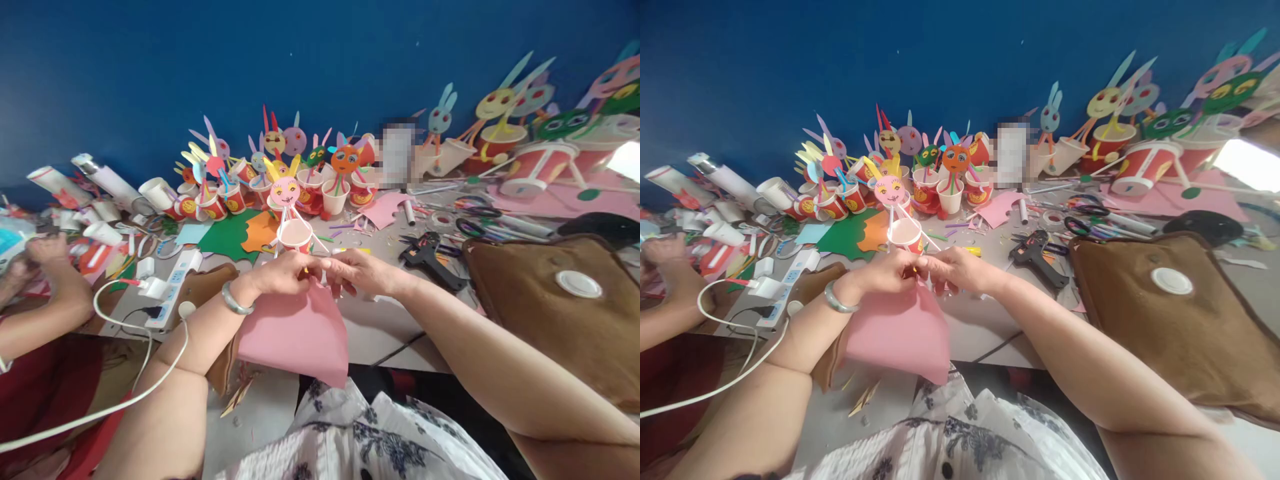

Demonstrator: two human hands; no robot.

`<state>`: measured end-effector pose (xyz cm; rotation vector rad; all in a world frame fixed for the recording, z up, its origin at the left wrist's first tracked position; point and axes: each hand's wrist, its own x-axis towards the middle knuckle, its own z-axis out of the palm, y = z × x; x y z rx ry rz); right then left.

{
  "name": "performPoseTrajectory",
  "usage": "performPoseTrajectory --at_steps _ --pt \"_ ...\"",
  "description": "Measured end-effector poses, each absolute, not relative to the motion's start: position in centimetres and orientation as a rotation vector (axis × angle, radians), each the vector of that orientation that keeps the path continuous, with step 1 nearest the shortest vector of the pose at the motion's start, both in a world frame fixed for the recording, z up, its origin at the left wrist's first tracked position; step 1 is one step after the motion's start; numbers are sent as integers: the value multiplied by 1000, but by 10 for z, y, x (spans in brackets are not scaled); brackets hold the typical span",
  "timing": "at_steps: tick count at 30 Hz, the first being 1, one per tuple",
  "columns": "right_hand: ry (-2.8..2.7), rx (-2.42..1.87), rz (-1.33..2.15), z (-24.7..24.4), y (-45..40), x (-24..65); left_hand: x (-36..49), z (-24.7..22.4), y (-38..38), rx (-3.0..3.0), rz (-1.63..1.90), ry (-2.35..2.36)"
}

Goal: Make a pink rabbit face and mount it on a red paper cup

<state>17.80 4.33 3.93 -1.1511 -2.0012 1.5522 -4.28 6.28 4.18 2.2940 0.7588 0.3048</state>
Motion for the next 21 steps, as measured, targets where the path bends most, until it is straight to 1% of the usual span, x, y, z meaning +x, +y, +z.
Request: performPoseTrajectory --at_steps 2,4,7,9,14,21 --pt "-2030 -1253 1387 43 42 176 -46 43 66 2278 138 690" --pt "-2120 -1399 1096 45 41 175 -49 44 69 2246 19 622" --pt "-2283 -1538 698 46 41 176 -52 43 72 2227 -66 561" --pt "-2401 -1578 575 47 41 177 -53 42 73 2232 -63 565" --pt "-2759 -1511 500 50 40 173 -51 36 75 2240 -24 606" --pt "-2853 -1419 556 42 39 162 -49 32 72 2186 65 654"
